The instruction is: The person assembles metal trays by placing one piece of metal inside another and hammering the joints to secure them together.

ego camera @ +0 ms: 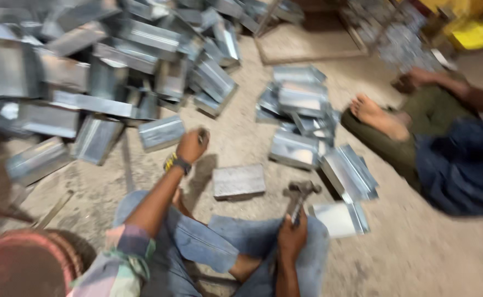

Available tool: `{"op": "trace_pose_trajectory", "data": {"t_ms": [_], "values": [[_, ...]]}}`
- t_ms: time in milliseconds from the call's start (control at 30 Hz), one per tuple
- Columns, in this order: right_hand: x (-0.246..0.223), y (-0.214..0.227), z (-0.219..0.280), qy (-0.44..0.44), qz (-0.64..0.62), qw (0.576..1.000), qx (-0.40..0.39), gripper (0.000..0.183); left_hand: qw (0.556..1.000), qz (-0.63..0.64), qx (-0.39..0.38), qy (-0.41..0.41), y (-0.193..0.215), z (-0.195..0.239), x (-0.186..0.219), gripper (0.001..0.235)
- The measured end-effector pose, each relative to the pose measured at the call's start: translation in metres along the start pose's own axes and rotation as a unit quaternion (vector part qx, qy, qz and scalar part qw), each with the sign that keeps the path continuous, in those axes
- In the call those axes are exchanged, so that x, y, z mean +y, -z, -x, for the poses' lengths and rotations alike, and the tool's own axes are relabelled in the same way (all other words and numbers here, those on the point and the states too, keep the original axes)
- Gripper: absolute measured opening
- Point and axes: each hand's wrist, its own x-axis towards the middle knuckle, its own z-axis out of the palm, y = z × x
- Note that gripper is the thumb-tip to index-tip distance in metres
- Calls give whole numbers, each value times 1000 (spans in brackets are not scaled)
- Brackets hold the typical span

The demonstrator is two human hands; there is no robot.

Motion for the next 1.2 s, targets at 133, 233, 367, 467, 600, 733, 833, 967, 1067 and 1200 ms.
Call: {"op": "trace_pose_trajectory", "data": {"t_ms": [133,233,367,467,600,733,833,967,1067,1200], "values": [[-26,4,11,71,-69,994,41,49,942,-130,-132,-278,-65,80,60,17],[-47,17,24,-145,-252,957,-1,56,846,-148,-200,-472,-94,100,109,16],[-65,37,31,-102,-371,923,3,66,755,-170,-137,-619,-139,93,153,26],[-70,52,32,-34,-390,920,28,71,740,-173,-81,-645,-181,79,183,35],[-74,63,23,4,-368,926,84,73,739,-153,-78,-651,-232,50,223,57],[-68,63,16,-44,-350,928,117,71,787,-154,-63,-595,-274,37,238,67],[-62,61,15,-67,-351,927,118,67,801,-172,-52,-570,-300,39,238,57],[-61,60,12,-57,-348,929,116,63,803,-139,-119,-567,-309,37,240,20],[-61,59,14,-56,-351,927,118,63,776,-136,-87,-610,-285,39,238,9],[-61,59,12,-41,-370,919,132,63,761,-134,-51,-633,-217,35,222,9]]}}
